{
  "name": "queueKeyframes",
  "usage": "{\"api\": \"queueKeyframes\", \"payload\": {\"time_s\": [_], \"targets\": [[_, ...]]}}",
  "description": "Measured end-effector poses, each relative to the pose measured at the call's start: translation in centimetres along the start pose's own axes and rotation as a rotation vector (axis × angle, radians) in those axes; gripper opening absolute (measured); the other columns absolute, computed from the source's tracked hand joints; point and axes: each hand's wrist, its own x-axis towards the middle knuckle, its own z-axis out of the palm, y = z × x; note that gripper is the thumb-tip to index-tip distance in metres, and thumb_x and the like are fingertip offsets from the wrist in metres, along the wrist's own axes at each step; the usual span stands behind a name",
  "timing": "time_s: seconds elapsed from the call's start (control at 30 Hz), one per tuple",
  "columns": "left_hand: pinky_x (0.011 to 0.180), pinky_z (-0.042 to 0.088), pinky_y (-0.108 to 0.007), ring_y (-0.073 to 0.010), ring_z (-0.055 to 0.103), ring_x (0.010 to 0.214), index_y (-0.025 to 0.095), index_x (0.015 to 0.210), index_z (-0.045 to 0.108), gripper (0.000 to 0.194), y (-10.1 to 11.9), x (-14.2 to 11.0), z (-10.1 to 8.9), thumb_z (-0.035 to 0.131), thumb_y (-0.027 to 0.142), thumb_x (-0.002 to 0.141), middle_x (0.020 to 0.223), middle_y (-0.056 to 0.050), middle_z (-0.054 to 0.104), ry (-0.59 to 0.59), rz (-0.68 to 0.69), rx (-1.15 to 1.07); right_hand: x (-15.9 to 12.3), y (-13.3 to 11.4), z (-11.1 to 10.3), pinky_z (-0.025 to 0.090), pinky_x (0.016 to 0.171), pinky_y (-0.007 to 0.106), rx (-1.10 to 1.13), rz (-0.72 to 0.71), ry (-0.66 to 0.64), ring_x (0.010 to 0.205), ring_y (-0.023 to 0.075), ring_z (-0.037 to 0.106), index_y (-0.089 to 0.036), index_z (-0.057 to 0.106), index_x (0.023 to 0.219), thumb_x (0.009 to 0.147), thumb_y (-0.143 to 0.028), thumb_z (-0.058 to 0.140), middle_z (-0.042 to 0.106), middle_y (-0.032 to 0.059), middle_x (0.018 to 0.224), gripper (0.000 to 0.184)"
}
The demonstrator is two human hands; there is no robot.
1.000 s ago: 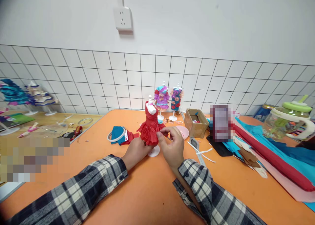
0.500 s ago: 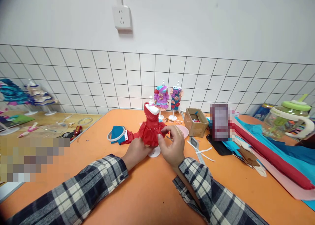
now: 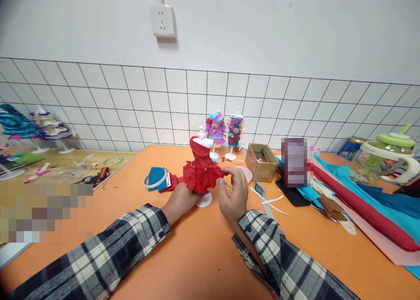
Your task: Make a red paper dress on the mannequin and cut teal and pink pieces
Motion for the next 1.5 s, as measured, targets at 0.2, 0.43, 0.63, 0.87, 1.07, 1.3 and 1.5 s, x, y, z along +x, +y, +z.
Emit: {"api": "queueKeyframes", "payload": {"time_s": [0.2, 0.43, 0.63, 0.87, 1.07, 1.3, 1.5], "targets": [[0.073, 0.050, -0.031, -0.0221, 0.064, 0.084, 0.017, 0.102, 0.063, 0.027, -2.1, -0.2, -0.8, 0.064, 0.025, 0.076, 0.096, -0.006, 0.068, 0.039, 0.065, -0.152, 0.5, 0.5, -0.7, 0.044, 0.074, 0.035, -0.031, -0.038, -0.059, 0.085, 0.0206, 0.056, -0.022, 0.059, 0.094, 0.083, -0.019, 0.056, 0.062, 0.0036, 0.091, 0.012], [0.097, 0.044, -0.044, -0.0255, 0.053, 0.115, 0.024, 0.135, 0.039, 0.054, 0.6, -2.1, -6.9, 0.057, 0.037, 0.086, 0.126, -0.011, 0.052, 0.518, 0.056, -0.308, 1.2, 3.4, -1.1, 0.044, 0.075, 0.037, -0.064, -0.107, 0.025, 0.092, 0.0230, 0.056, -0.023, 0.051, 0.108, 0.078, -0.016, 0.056, 0.060, 0.0059, 0.099, 0.031], [0.103, 0.042, -0.054, -0.0372, 0.035, 0.138, 0.031, 0.150, 0.007, 0.105, 9.6, -0.3, -7.3, 0.076, 0.039, 0.071, 0.153, -0.016, 0.028, 0.137, 0.011, -0.322, 1.8, 3.2, 0.1, 0.040, 0.088, 0.041, -0.097, -0.184, -0.096, 0.105, 0.0264, 0.056, -0.023, 0.055, 0.111, 0.074, -0.022, 0.061, 0.062, 0.0072, 0.114, 0.038], [0.081, 0.055, -0.035, -0.0259, 0.063, 0.105, 0.025, 0.130, 0.034, 0.072, 9.9, 2.0, -5.7, 0.076, 0.030, 0.073, 0.115, -0.006, 0.061, 0.008, 0.036, -0.447, 2.8, 1.5, -1.3, 0.034, 0.077, 0.036, -0.128, -0.187, -0.146, 0.084, 0.0197, 0.058, -0.025, 0.061, 0.092, 0.079, -0.020, 0.066, 0.070, -0.0017, 0.092, 0.015], [0.075, 0.054, -0.033, -0.0230, 0.064, 0.094, 0.022, 0.118, 0.038, 0.060, 9.5, 2.7, -5.9, 0.075, 0.027, 0.071, 0.106, -0.005, 0.060, -0.018, 0.001, -0.380, 3.5, 1.4, -1.6, 0.037, 0.073, 0.034, -0.054, -0.108, -0.120, 0.075, 0.0171, 0.056, -0.024, 0.061, 0.097, 0.080, -0.019, 0.066, 0.070, -0.0024, 0.084, 0.017], [0.065, 0.050, -0.027, -0.0158, 0.059, 0.077, 0.021, 0.111, 0.040, 0.052, 9.2, 3.2, -5.8, 0.071, 0.019, 0.070, 0.089, 0.001, 0.057, 0.028, 0.037, -0.367, 3.7, 1.1, -1.8, 0.040, 0.071, 0.034, -0.053, -0.222, -0.133, 0.076, 0.0172, 0.059, -0.023, 0.065, 0.084, 0.083, -0.025, 0.067, 0.069, -0.0003, 0.081, 0.004], [0.068, 0.050, -0.027, -0.0164, 0.057, 0.081, 0.021, 0.113, 0.040, 0.054, 8.7, 3.3, -5.7, 0.074, 0.024, 0.072, 0.092, 0.000, 0.055, 0.012, 0.065, -0.407, 2.8, 1.8, -1.4, 0.037, 0.077, 0.036, -0.184, -0.363, -0.100, 0.079, 0.0167, 0.057, -0.027, 0.066, 0.087, 0.081, -0.014, 0.067, 0.071, -0.0038, 0.087, 0.014]]}}
